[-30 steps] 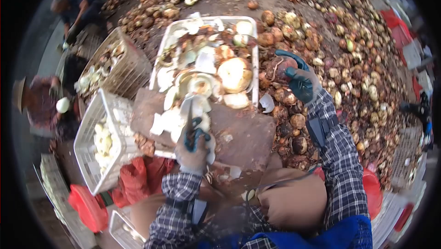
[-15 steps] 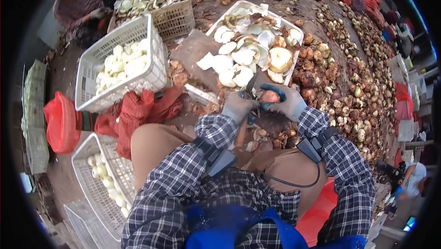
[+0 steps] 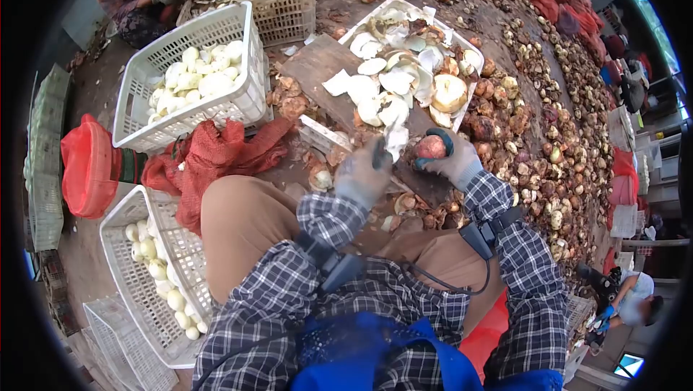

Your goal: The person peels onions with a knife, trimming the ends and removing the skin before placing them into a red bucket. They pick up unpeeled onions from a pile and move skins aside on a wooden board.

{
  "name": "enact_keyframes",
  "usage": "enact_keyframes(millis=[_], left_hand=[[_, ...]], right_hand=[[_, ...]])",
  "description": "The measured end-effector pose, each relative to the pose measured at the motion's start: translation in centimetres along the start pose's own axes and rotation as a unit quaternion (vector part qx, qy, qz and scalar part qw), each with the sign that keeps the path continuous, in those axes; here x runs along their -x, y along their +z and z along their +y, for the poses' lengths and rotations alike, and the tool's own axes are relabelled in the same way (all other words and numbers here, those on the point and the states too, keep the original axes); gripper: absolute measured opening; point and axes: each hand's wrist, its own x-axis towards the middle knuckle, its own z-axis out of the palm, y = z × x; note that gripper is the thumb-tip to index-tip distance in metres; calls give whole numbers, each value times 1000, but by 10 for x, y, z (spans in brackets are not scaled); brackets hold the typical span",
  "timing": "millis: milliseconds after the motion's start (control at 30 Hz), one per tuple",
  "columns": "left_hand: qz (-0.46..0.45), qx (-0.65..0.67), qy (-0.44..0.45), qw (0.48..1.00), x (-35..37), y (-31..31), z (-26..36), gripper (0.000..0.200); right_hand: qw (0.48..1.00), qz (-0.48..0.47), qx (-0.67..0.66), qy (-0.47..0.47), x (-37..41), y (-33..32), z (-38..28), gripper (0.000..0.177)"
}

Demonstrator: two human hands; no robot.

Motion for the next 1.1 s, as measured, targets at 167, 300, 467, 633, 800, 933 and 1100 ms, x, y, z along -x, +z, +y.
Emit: enact_keyframes(millis=[167, 300, 467, 633, 800, 933, 1100], left_hand=[[-83, -43, 17, 995, 9, 30, -8, 35], [-156, -98, -25, 982, 4, 27, -7, 36], [-124, -30, -120, 985, -2, 21, -10, 41], [-70, -6, -49, 996, 8, 27, -4, 43], [-104, -84, 27, 991, 13, 33, 12, 26], [-89, -10, -12, 996, 4, 50, -4, 33], [-144, 187, -168, 957, -9, 22, 0, 37]], right_hand=[[997, 34, 67, -4, 5, -11, -6, 66], [991, -29, -132, -21, 9, -21, 3, 65], [967, -90, -239, -24, -5, -18, 51, 72], [966, -80, -240, -52, -10, -12, 63, 76], [986, -29, -158, -46, 1, -17, 27, 71], [994, 21, -96, -39, 4, -9, 10, 69], [981, -37, -188, -39, 4, -15, 1, 67]])
